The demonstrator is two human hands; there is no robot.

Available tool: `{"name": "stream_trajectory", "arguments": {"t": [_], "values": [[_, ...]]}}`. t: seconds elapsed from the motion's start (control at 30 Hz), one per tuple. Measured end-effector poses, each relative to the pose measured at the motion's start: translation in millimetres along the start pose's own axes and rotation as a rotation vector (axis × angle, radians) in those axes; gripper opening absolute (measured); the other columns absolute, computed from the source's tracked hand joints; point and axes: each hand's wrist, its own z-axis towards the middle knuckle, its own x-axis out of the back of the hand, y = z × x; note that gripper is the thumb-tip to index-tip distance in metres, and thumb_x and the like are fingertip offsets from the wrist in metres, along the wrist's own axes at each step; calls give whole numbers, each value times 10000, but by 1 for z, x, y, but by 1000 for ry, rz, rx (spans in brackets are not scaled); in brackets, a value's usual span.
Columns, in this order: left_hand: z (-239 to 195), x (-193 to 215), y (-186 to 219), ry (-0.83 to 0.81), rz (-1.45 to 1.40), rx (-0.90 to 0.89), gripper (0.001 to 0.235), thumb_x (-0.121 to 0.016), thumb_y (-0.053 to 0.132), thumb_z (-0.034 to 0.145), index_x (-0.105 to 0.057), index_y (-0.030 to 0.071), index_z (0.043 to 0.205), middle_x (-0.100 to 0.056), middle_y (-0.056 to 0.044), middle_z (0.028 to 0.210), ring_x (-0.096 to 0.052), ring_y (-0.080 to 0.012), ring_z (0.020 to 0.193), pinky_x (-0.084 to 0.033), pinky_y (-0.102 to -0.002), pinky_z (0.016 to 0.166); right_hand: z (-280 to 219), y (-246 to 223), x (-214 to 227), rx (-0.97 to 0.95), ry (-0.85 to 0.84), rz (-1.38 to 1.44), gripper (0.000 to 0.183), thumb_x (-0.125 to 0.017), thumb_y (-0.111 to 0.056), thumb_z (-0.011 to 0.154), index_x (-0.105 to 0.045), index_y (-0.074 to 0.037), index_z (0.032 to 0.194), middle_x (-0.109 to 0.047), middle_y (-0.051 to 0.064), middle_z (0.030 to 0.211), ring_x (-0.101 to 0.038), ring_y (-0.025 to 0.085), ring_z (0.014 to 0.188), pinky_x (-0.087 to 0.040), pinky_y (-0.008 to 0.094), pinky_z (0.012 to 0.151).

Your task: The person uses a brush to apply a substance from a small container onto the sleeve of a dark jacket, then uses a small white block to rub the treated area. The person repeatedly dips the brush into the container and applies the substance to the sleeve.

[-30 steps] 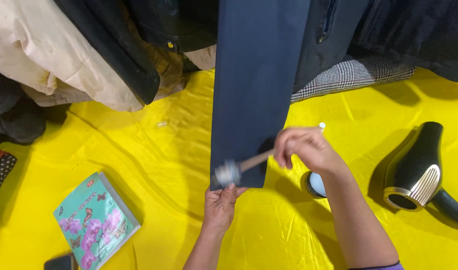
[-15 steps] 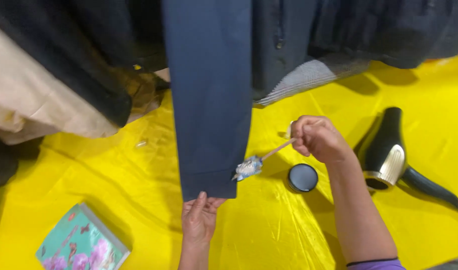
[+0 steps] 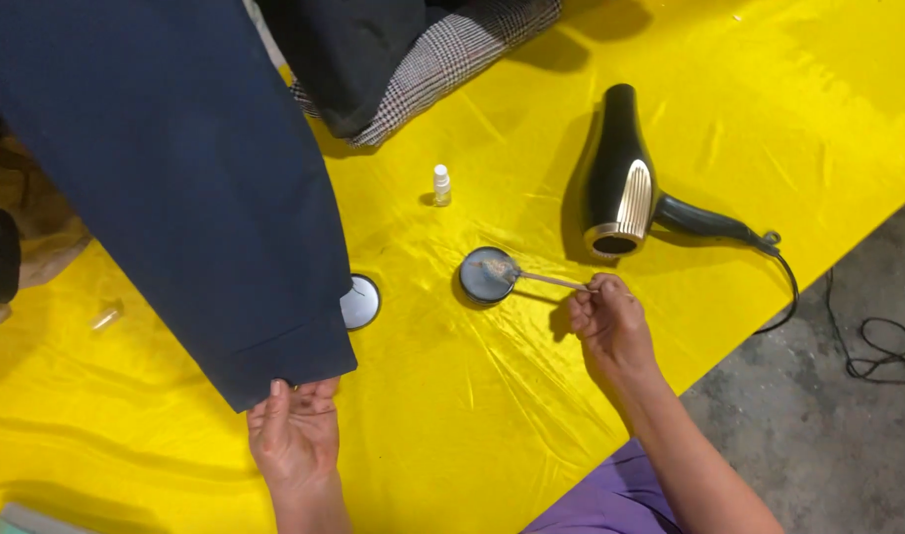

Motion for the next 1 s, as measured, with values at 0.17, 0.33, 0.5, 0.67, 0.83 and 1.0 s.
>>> {"name": "stream_trajectory", "arguments": {"t": [0.17,0.33,0.5,0.67,0.83,1.0], "values": [[-7,-17,5,14,4,28,527,-698,173,905,-583,120,1417,-661,-89,1384,-666,-315,1232,-564,-479,1023,1,2,0,2,-97,-107,140,-545,-68,1057,-627,1,967,-680,164,784,-702,207,655,-611,265,612],[-6,-12,7,12,-13,26,510,-708,184,906,-596,119,1399,-666,-76,1378,-668,-307,1230,-558,-462,1031,3,2,6,-18,-87,-72,134,-558,-89,1061,-632,-6,985,-682,176,821,-712,215,679,-621,277,642],[-8,-21,10,0,-50,38,521,-728,169,892,-600,131,1395,-661,-70,1397,-665,-313,1243,-565,-454,1012,0,3,1,-52,-13,1,119,-573,-106,1044,-635,-31,975,-652,158,820,-692,229,726,-600,266,664],[-15,-43,19,72,-52,88,600,-712,221,854,-554,137,1428,-617,-53,1446,-616,-300,1329,-499,-465,1092,5,5,8,-73,-66,-107,131,-564,-119,1062,-619,-16,1002,-674,193,844,-700,211,692,-601,250,617],[-11,-27,14,36,-59,73,580,-702,198,873,-555,139,1431,-610,-62,1463,-614,-314,1325,-504,-483,1082,-2,5,1,-38,-13,-83,108,-576,-117,1046,-604,-19,1010,-646,194,856,-686,215,694,-598,248,623],[-9,-23,11,-21,-95,60,523,-701,160,893,-584,128,1401,-617,-82,1465,-614,-334,1331,-503,-512,1091,-1,12,3,-113,-37,36,133,-571,-155,1058,-603,-27,1043,-677,214,870,-683,196,665,-591,239,630]]}}
